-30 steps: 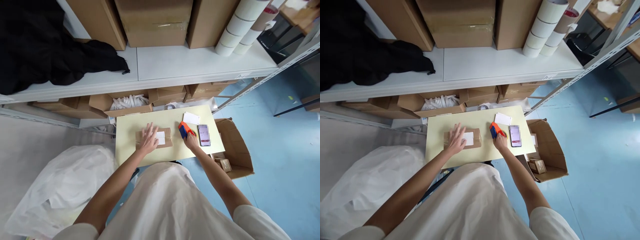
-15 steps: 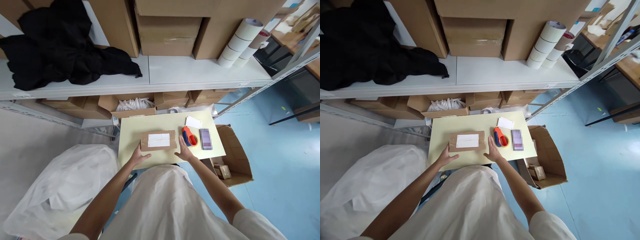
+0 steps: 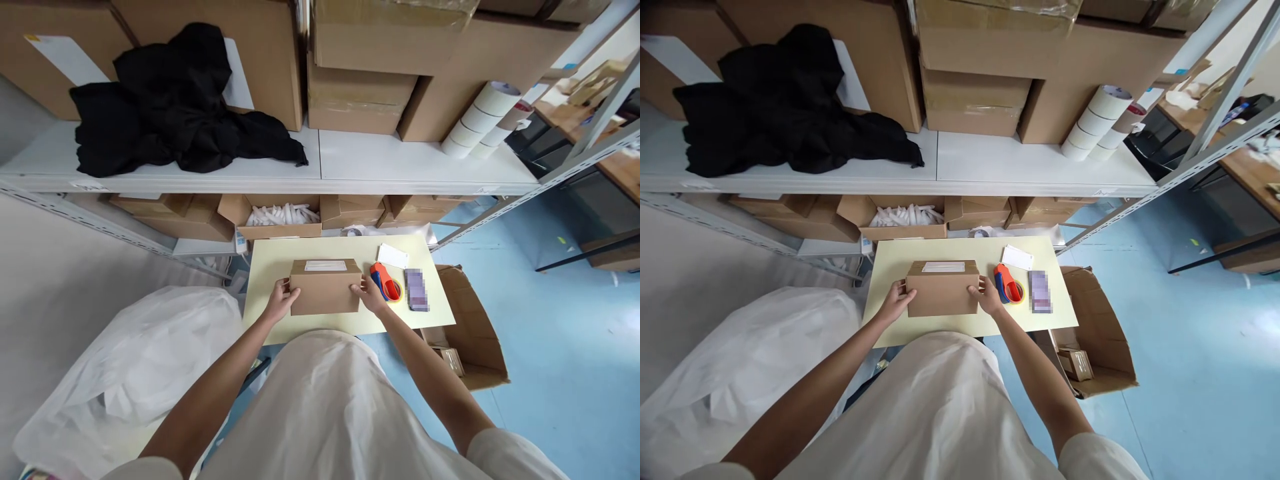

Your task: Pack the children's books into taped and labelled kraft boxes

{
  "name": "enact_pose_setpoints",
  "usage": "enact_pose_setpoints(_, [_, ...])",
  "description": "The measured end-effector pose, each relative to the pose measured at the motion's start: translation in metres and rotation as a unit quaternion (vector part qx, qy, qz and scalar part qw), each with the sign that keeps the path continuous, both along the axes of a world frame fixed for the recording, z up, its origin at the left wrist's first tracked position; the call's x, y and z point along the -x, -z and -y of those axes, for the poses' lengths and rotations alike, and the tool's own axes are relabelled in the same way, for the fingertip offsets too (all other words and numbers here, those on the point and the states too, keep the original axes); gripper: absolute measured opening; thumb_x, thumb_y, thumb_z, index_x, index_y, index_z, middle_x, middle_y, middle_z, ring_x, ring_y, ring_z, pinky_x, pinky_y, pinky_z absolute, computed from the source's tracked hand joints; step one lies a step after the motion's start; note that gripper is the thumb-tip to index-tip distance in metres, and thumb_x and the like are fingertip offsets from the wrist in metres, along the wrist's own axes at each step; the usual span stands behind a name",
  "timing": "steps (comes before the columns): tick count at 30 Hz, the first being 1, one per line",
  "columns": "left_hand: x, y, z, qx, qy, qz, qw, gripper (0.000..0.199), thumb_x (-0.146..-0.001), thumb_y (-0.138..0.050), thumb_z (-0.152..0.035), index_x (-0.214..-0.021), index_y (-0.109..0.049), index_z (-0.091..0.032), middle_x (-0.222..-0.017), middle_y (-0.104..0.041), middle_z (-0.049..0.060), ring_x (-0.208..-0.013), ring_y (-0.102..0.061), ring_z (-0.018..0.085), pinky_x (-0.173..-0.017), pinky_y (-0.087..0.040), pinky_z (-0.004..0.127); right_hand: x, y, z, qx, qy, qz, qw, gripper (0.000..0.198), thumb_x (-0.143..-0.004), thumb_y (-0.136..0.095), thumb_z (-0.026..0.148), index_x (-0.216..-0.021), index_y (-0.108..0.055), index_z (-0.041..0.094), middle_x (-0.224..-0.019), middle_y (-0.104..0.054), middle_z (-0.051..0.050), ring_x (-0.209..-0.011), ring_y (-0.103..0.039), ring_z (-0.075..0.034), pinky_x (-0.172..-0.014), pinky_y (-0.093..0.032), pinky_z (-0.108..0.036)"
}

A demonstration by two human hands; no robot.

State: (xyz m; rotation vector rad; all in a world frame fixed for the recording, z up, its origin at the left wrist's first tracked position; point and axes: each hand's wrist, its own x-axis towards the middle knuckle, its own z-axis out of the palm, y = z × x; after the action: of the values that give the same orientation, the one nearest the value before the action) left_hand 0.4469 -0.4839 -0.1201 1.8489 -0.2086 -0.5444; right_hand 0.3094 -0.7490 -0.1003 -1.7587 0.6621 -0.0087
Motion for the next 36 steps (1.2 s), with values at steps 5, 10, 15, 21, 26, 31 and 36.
enact_pose_setpoints(5, [-0.002, -0.011, -0.004, -0.004, -0.002, -0.02, 1.0, 0.051, -0.073, -0.06, -0.05, -0.108, -0.056, -0.013, -0.11, -0.066, 0.014, -0.096, -0.064, 0.024, -0.085, -0.051, 0.038, -0.01, -0.009, -0.01, 0.05, 0.043, -0.096, 0.993, 0.043, -0.079, -0.057, 0.054, -0.101, -0.058, 0.017, -0.101, -0.069, -0.012, -0.09, -0.066, -0.021, -0.076, -0.052, -0.033])
enact_pose_setpoints(10, [-0.003, -0.007, -0.006, -0.062, -0.007, -0.049, 0.997, 0.047, -0.074, -0.058, -0.049, -0.107, -0.062, -0.015, -0.109, -0.066, 0.015, -0.091, -0.066, 0.026, -0.076, -0.052, 0.035, -0.019, 0.003, -0.017, 0.013, 0.046, -0.089, 0.995, 0.042, -0.08, -0.055, 0.048, -0.11, -0.059, 0.018, -0.108, -0.067, -0.01, -0.093, -0.065, -0.021, -0.076, -0.052, -0.032])
enact_pose_setpoints(15, [-0.008, 0.005, -0.001, -0.085, -0.006, -0.055, 0.995, 0.041, -0.075, -0.058, -0.044, -0.1, -0.065, -0.012, -0.093, -0.068, 0.013, -0.085, -0.066, 0.026, -0.075, -0.052, 0.037, -0.03, 0.016, -0.019, -0.001, 0.031, -0.077, 0.997, 0.039, -0.076, -0.057, 0.038, -0.109, -0.063, 0.018, -0.105, -0.066, -0.008, -0.088, -0.064, -0.019, -0.076, -0.052, -0.031])
enact_pose_setpoints(21, [-0.019, 0.016, 0.006, -0.11, 0.0, -0.056, 0.992, 0.042, -0.077, -0.057, -0.04, -0.109, -0.06, -0.013, -0.097, -0.065, 0.012, -0.089, -0.064, 0.024, -0.081, -0.05, 0.038, -0.042, 0.025, -0.022, -0.023, 0.03, -0.075, 0.996, 0.041, -0.077, -0.054, 0.038, -0.112, -0.061, 0.019, -0.099, -0.066, -0.005, -0.085, -0.063, -0.018, -0.075, -0.052, -0.031])
enact_pose_setpoints(26, [-0.017, 0.013, 0.006, -0.174, -0.042, 0.034, 0.983, 0.059, -0.078, -0.057, -0.037, -0.129, -0.044, -0.011, -0.121, -0.053, 0.019, -0.113, -0.054, 0.028, -0.097, -0.041, 0.045, -0.042, 0.03, -0.03, 0.045, 0.071, -0.082, 0.993, 0.055, -0.077, -0.056, 0.045, -0.123, -0.054, 0.016, -0.117, -0.058, -0.013, -0.093, -0.061, -0.021, -0.078, -0.052, -0.033])
enact_pose_setpoints(31, [-0.008, -0.014, 0.023, -0.223, 0.077, 0.241, 0.941, 0.069, -0.079, -0.058, -0.044, -0.137, -0.035, -0.013, -0.145, -0.031, 0.021, -0.137, -0.025, 0.035, -0.109, -0.023, 0.055, -0.007, 0.024, -0.016, 0.194, 0.102, -0.051, 0.974, 0.052, -0.084, -0.05, 0.044, -0.126, -0.05, 0.015, -0.121, -0.053, -0.017, -0.107, -0.054, -0.025, -0.09, -0.046, -0.041])
enact_pose_setpoints(36, [-0.011, -0.037, 0.081, -0.248, 0.333, 0.311, 0.855, 0.088, -0.065, -0.069, -0.055, -0.139, -0.038, -0.02, -0.154, -0.019, 0.016, -0.14, -0.017, 0.039, -0.11, -0.014, 0.057, 0.044, 0.019, 0.026, 0.331, 0.07, -0.146, 0.93, 0.043, -0.084, -0.054, 0.034, -0.122, -0.051, 0.013, -0.119, -0.053, -0.018, -0.115, -0.047, -0.031, -0.096, -0.04, -0.045])
